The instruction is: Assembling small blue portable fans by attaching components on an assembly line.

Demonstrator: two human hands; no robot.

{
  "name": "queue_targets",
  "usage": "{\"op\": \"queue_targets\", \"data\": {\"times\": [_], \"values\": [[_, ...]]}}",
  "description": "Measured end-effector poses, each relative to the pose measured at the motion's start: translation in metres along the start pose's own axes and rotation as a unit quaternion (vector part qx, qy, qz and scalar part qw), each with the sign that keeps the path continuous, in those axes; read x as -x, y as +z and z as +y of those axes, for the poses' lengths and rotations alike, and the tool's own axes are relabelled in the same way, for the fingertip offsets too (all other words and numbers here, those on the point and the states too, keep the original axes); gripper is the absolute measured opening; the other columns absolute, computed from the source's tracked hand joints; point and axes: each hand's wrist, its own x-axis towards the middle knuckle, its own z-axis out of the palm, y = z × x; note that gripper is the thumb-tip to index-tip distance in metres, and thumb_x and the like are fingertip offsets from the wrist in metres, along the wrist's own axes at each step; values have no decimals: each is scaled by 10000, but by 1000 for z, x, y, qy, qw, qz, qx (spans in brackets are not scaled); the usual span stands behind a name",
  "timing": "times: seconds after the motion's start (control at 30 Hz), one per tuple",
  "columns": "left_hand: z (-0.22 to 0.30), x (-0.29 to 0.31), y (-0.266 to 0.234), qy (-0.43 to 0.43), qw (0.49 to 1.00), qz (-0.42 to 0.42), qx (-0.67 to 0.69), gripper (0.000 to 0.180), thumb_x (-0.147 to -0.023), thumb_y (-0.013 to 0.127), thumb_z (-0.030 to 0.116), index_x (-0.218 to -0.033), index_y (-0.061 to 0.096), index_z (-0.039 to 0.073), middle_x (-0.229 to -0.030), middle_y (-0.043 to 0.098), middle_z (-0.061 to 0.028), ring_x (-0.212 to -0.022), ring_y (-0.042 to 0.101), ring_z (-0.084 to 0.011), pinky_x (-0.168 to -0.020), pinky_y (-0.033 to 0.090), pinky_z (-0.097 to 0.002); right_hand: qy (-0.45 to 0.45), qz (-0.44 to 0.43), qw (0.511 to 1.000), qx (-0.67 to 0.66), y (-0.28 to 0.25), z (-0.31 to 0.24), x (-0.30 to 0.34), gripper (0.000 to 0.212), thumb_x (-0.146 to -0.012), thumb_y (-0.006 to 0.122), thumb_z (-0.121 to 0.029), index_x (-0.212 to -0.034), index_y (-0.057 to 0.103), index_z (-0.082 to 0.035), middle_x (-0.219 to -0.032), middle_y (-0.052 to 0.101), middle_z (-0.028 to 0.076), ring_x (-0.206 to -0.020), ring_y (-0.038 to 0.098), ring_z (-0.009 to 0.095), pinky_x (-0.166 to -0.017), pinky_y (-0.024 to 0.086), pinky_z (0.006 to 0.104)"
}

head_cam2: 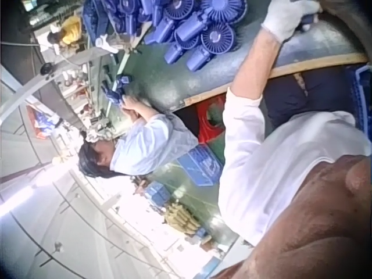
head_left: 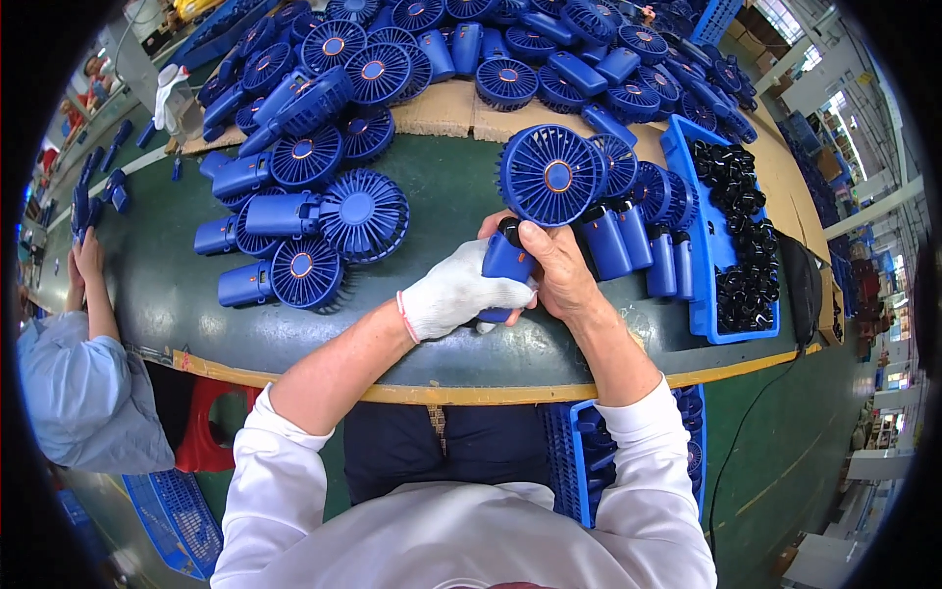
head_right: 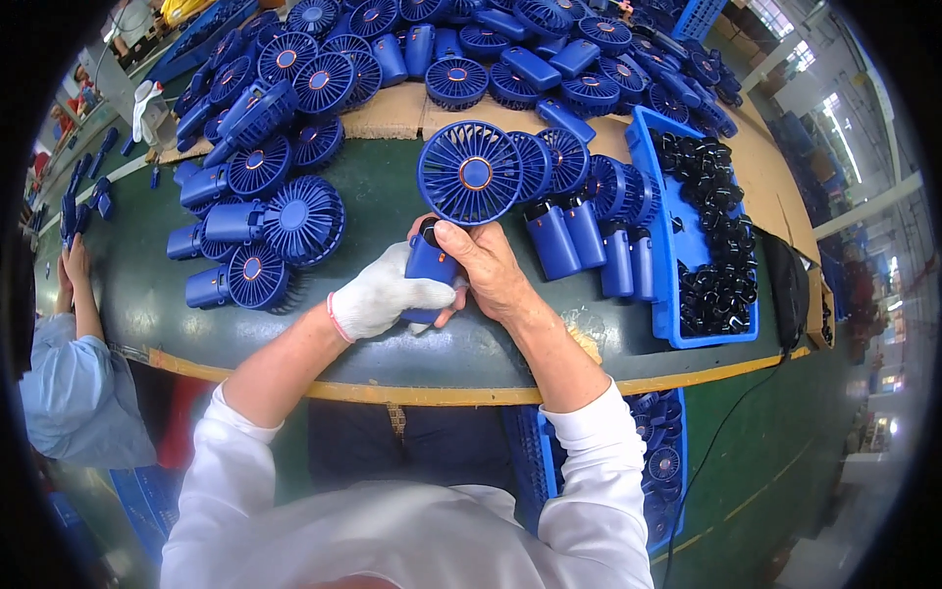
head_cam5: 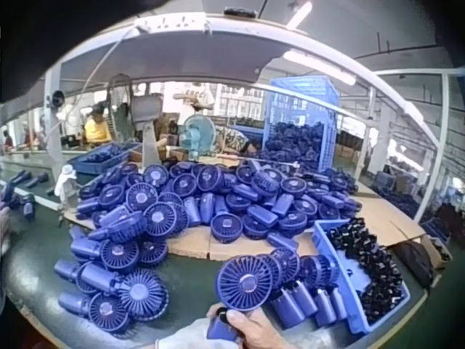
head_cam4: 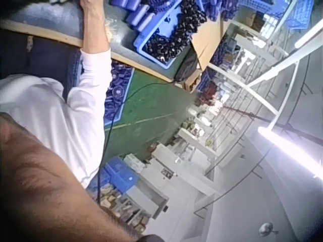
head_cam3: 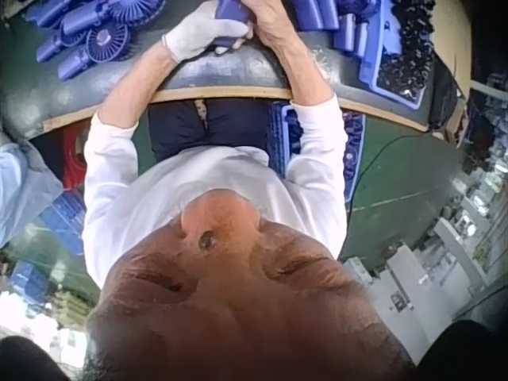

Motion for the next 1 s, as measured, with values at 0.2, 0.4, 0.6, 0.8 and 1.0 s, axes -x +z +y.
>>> {"op": "queue_targets", "data": {"times": [0.2, 0.4, 0.6, 0.8, 1.0], "values": [[-14, -2, 8, 71, 991, 108, 40, 462, -755, 715, 89, -1129, 458, 0, -779, 601, -74, -520, 558, -121, -436, 434, -251, 52, 16, 997, -58, 7, 4, 3, 697, -867, 660, -425, -1307, 397, 49, -1216, 542, 234, -987, 645, 319, -522, 626, 406], [-11, -6, 11, 68, 993, 92, 6, 583, -735, 738, 75, -1196, 391, 0, -777, 601, -72, -485, 580, -137, -408, 434, -258, 26, 32, 995, 94, 11, 1, 5, 618, -834, 683, -400, -1217, 516, 57, -1143, 599, 183, -891, 660, 226, -587, 612, 332], [-7, -10, 7, 43, 989, 126, -64, 508, -752, 690, 98, -1170, 418, 4, -777, 601, -58, -478, 564, -97, -391, 398, -225, 48, 17, 998, 43, 2, 6, -1, 718, -755, 793, -310, -1302, 427, -21, -1199, 578, 198, -1012, 623, 251, -775, 583, 384], [0, -1, 16, 156, 852, 284, -411, 458, -732, 640, 249, -1147, 523, 93, -980, 640, -222, -910, 620, -439, -785, 519, -506, -75, 15, 995, -64, -1, 30, -8, 779, -833, 695, -481, -1429, 365, -103, -1310, 503, 234, -1214, 510, 331, -1035, 414, 456], [-10, 4, 24, 284, 801, 271, -452, 477, -749, 642, 129, -1204, 501, 97, -1028, 606, -188, -915, 621, -396, -735, 526, -460, -139, 2, 975, -175, 6, 26, -2, 307, -750, 745, -219, -1029, 647, -131, -1167, 588, 148, -1211, 495, 334, -1066, 362, 470]]}}
